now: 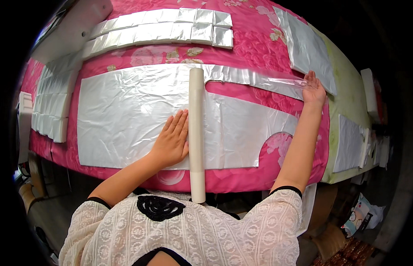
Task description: The person repeatedly wraps small white rectangular items in clear plastic film using a cylindrical rolling tool. They smooth the film over each item, roll it tightly, and place the wrapped unit on a growing stack on the pink floral tablecloth.
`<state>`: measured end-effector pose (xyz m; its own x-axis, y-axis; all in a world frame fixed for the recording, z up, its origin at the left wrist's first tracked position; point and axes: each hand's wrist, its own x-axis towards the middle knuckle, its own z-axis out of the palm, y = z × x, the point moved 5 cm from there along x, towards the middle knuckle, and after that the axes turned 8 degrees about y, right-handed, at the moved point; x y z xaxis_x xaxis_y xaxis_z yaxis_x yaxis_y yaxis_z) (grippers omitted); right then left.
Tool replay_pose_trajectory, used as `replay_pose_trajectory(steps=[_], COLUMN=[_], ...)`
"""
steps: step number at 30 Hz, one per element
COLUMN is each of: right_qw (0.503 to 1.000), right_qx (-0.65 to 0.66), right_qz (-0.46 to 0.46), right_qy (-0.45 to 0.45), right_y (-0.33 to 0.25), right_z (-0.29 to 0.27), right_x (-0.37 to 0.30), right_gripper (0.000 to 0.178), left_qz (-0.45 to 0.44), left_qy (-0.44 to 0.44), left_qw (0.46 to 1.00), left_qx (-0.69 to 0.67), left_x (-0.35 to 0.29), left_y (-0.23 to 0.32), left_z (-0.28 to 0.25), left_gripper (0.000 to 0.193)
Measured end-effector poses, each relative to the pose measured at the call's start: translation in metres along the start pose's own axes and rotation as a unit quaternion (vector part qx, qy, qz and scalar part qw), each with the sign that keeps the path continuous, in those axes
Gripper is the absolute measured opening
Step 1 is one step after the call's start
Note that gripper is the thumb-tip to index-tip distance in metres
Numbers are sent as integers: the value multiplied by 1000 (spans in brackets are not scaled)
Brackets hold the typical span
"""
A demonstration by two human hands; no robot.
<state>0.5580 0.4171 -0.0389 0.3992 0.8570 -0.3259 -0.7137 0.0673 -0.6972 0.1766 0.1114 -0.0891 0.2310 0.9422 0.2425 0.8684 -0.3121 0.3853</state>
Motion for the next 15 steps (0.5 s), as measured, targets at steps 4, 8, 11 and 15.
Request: replay_pose_trajectory(steps=[4, 8, 11, 15], right_qw=[981, 891, 790, 694], right_qx=[-99, -217, -316, -445], right_qz=[-93, -108, -36, 28], right_qy=[-139, -384, -524, -566], right_y=[29, 128, 237, 365], right_z=[86, 136, 138, 137], right_x=[-137, -298, -397, -471], right_gripper=[35, 40, 41, 47], left_qz=[-4, -2, 5, 24], left_qy=[6, 4, 68, 18], left_qw=[1000, 1000, 997, 999], left_qx=[19, 28, -29, 21], left_x=[-2, -3, -7, -2], left_y=[-2, -3, -9, -4], left_z=[-1, 0, 14, 8], left_gripper=[67, 66, 66, 67])
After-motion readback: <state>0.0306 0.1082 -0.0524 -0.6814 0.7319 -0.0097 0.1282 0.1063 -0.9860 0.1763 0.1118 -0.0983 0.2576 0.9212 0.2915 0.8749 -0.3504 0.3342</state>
